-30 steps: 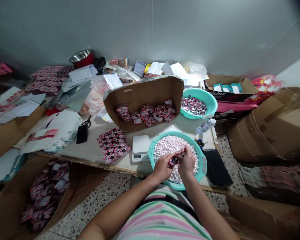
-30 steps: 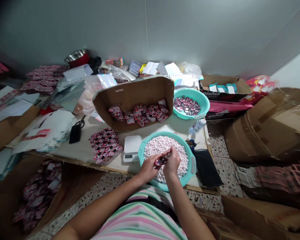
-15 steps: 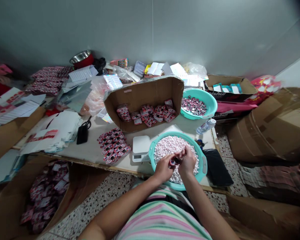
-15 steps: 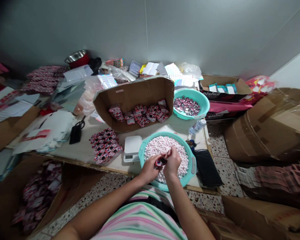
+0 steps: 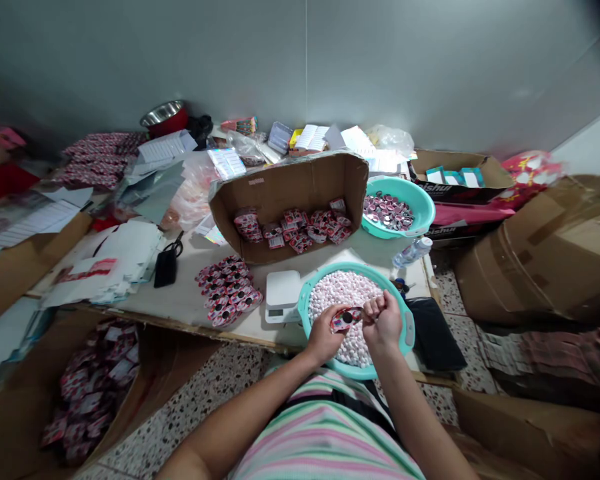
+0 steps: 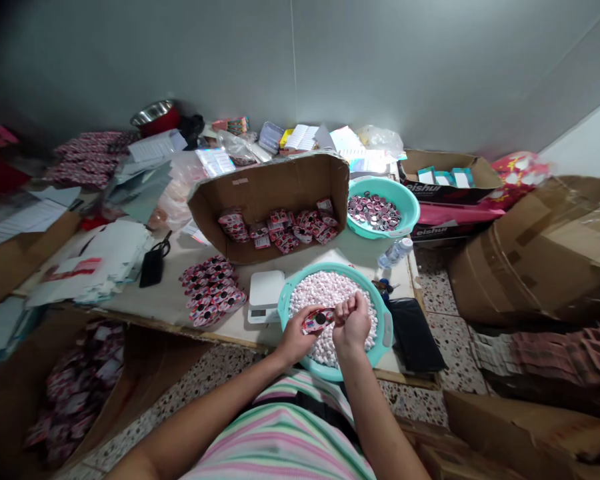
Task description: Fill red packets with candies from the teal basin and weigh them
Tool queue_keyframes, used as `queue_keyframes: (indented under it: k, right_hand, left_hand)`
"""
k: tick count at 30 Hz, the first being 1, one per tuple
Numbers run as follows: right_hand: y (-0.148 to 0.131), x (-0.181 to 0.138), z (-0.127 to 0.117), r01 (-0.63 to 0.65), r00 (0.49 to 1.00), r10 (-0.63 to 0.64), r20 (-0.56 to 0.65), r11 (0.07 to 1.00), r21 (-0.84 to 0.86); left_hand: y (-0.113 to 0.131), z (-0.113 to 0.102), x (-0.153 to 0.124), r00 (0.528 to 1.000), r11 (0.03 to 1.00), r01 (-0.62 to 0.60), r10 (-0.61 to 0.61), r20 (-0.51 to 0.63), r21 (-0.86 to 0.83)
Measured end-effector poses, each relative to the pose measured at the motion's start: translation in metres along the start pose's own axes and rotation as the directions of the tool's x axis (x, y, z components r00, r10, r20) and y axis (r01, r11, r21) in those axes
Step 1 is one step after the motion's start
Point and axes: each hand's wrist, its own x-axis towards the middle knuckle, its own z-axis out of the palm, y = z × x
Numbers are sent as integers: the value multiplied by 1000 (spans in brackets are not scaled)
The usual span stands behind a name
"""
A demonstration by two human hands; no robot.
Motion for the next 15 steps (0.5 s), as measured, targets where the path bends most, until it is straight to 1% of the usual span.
queue_keyframes:
  k: [2,4,7,10,13,15]
  right_hand:
    - [2,-2,2,62,998,-62,-18,998,-11]
    - [6,-4,4,121,991,-123,-44,991,-59]
    - [13,-6,6,148,982,-162,-101,980,-133]
    - [17,-8,6,149,981,-169,-96,971,-189]
    - [19,-11,7,138,988,-151,-41,964,-229]
    - [20,-14,7,122,991,-132,-27,963,-240]
  left_hand:
    - [4,-1,0,999,998,-44,43,15,52]
    - [8,-2,-1,995,987,-93,87,51,133]
    - [13,-4,-2,988,956,-140,118,99,258]
    - [16,-4,-2,991,936,-128,104,90,327]
    - [15,-3,-1,995,939,-96,80,62,329]
    - [14,-2,0,996,944,-80,68,49,319]
